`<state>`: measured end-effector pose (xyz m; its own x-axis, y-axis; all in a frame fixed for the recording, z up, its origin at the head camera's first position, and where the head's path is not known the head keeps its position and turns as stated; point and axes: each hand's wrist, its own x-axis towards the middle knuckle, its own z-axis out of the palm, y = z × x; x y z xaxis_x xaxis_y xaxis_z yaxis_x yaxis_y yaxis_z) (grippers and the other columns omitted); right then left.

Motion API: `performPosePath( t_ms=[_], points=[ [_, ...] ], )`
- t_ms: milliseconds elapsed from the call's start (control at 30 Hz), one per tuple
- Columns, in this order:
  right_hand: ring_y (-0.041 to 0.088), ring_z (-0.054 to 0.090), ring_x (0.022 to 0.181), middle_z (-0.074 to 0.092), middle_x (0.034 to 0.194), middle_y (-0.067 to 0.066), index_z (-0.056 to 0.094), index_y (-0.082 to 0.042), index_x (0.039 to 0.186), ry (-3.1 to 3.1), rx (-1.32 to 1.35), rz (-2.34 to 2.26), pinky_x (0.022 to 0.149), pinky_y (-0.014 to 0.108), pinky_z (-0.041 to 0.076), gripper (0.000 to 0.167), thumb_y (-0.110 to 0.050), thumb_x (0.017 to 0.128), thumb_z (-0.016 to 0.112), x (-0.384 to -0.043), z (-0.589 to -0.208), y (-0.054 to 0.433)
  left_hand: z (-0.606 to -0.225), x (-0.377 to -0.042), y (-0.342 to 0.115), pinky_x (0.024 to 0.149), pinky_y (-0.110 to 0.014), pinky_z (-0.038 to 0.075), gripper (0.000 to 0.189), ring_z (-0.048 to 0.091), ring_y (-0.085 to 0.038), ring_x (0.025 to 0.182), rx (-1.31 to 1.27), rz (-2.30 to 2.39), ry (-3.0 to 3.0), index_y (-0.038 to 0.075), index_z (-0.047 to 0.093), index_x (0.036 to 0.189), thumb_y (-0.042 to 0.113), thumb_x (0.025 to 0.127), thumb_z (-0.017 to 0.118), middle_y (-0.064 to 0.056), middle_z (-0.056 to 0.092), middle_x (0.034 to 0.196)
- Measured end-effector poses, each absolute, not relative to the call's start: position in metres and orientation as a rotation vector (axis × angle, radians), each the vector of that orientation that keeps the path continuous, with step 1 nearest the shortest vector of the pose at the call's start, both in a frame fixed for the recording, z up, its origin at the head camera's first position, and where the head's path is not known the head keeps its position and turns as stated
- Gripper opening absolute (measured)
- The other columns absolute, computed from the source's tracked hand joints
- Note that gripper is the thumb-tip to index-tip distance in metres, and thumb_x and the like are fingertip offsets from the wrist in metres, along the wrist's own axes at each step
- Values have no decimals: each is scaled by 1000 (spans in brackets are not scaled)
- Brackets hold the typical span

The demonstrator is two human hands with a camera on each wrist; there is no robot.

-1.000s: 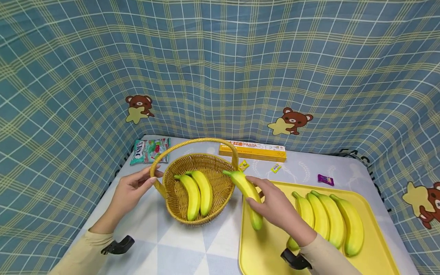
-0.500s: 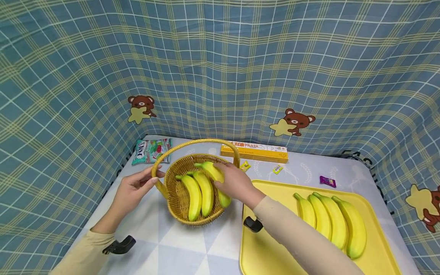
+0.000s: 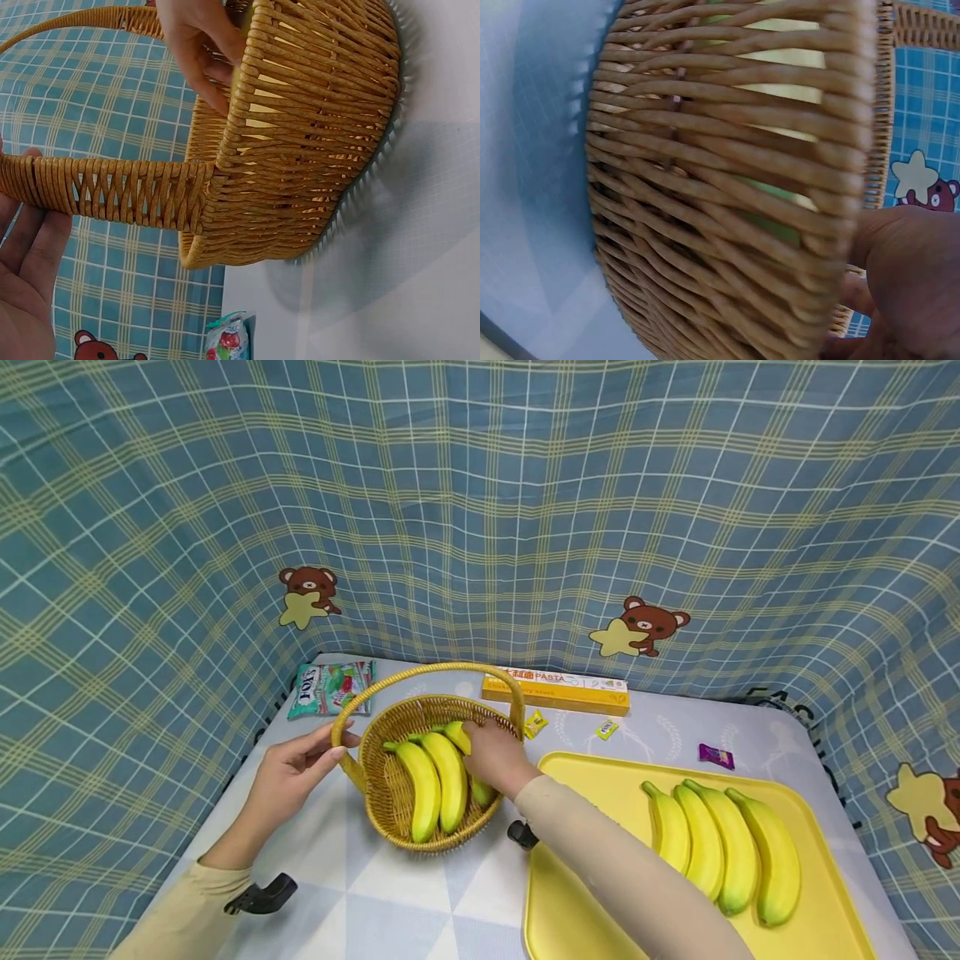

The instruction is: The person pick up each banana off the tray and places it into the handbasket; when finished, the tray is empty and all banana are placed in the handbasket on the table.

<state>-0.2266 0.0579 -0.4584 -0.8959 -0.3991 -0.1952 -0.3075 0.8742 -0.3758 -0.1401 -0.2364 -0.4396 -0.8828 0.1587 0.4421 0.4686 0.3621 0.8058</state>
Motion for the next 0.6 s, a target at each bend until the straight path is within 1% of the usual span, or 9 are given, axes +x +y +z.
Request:
performPosePath(
  t_ms=[100, 200, 333, 433, 500, 600],
  points=[
    [32, 63, 115, 48, 149, 24, 44, -10, 154, 2748, -520, -479, 86, 43, 56, 61, -24, 99, 68, -227, -462, 57, -439, -140, -236, 87, -19, 57, 40, 68, -6, 105, -553, -1537, -2342, 5, 65, 137, -2, 98, 65, -10, 75, 113],
    [34, 60, 122, 48, 149, 25, 42, -8, 155, 2725, -526, -494, 92, 44, 55, 64, -22, 98, 69, -226, -462, 57, -438, -140, -236, 87, -19, 57, 39, 68, -6, 105, -545, -1542, -2347, 4, 65, 137, 0, 98, 65, -8, 75, 113],
    [36, 59, 123, 48, 147, 26, 42, -6, 154, 2716, -550, -493, 94, 45, 54, 66, -20, 97, 71, -226, -461, 57, -438, -140, -236, 87, -20, 57, 37, 68, -6, 105, -541, -1540, -2346, 2, 65, 136, 0, 99, 65, -7, 75, 112],
    [37, 58, 124, 49, 147, 26, 43, -5, 154, 2715, -560, -501, 97, 46, 53, 66, -20, 96, 71, -225, -461, 57, -439, -140, -237, 87, -20, 57, 37, 68, -6, 105, -546, -1540, -2342, 2, 65, 136, 0, 99, 64, -7, 75, 112],
    [37, 56, 127, 50, 147, 25, 43, -5, 154, 2724, -564, -508, 100, 47, 52, 65, -21, 97, 71, -223, -460, 59, -439, -140, -237, 87, -20, 57, 37, 68, -6, 105, -545, -1537, -2344, 4, 65, 136, 0, 99, 64, -8, 75, 112],
    [37, 57, 125, 51, 146, 25, 45, -4, 152, 2760, -583, -522, 100, 48, 52, 63, -22, 97, 70, -220, -457, 62, -440, -139, -238, 86, -19, 57, 39, 68, -6, 104, -529, -1530, -2350, 7, 66, 137, 1, 99, 65, -7, 75, 112]
  ],
)
